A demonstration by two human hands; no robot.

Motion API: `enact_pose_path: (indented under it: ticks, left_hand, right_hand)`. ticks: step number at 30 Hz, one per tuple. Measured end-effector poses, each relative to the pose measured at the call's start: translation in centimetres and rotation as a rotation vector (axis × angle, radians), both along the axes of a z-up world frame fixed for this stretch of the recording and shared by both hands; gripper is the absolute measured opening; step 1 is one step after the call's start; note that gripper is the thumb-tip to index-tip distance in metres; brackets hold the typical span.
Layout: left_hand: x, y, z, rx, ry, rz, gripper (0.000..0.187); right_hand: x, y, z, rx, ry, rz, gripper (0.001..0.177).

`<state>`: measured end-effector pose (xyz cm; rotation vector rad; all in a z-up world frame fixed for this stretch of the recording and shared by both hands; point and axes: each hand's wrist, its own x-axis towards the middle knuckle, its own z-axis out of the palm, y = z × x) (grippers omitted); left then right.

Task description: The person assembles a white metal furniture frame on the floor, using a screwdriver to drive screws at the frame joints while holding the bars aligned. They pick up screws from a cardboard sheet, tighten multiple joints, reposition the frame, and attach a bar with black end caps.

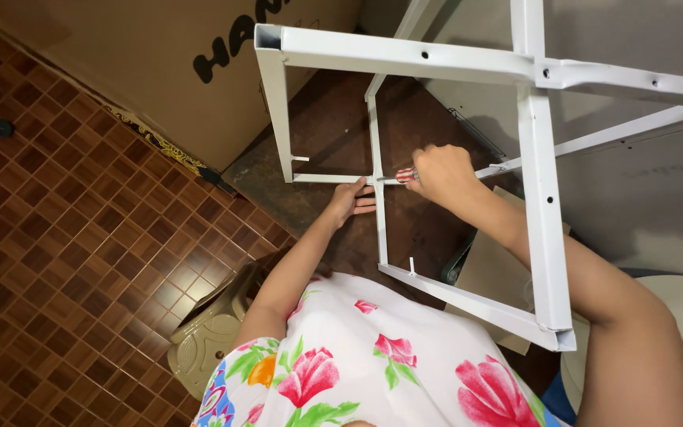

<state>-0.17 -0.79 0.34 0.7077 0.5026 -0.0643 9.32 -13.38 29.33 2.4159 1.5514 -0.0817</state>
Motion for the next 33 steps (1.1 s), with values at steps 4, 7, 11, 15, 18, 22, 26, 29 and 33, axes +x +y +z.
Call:
enact_pose_path:
  ticks: [4,7,11,15,18,22,26,29,33]
  left_hand:
    - [0.0,-0.2,-0.4,-0.005,0.022,0.004,0.045]
    - [0.3,0.0,-0.6,0.000,0.029,0.000,0.046]
    - [0.2,0.0,-1.1,0.007,-0.004,-0.001,0.048]
    - [0.2,-0.1,-0.9,0.015,0.017,-0.003,0.048]
    - [0.5,0.0,-0.8,0.030,0.019,0.015,0.048]
    - [0.2,-0.4,-1.1,0.035,0.004,0.028,0.047]
    - [0.2,-0.6,-1.3,0.023,-0.013,0.043,0.045]
    - [0.2,-0.6,-1.4,0.024,-0.029,0.033,0.044]
    - [0.5,-0.5,-1.9,0.021,0.003,0.034,0.043]
  right_hand:
    - [-1.0,-1.0,0.2,0.110,-0.007,0.124,0.044]
    - [-1.3,-1.5,0.3,0.195,0.083,0.048,0.050]
    - [-1.3,-2.3,0.2,0.411,0.173,-0.056,0.038]
    - [-1.1,-2.4,0.4,0.721,0.256,0.046,0.032]
    - [-0.8,-2.1,0.1,0.730,0.296,-0.007,0.025]
    - [-0.3,-1.2,-0.7,0.681,0.266,-0.065,0.030]
    - [0.8,0.1,-1.1,0.325,0.176,-0.379,0.046]
    - [1.3,0.8,-1.0,0.250,0.221,-0.377,0.042]
    - [1.1,0.2,-0.6,0.340,0.250,-0.052,0.028]
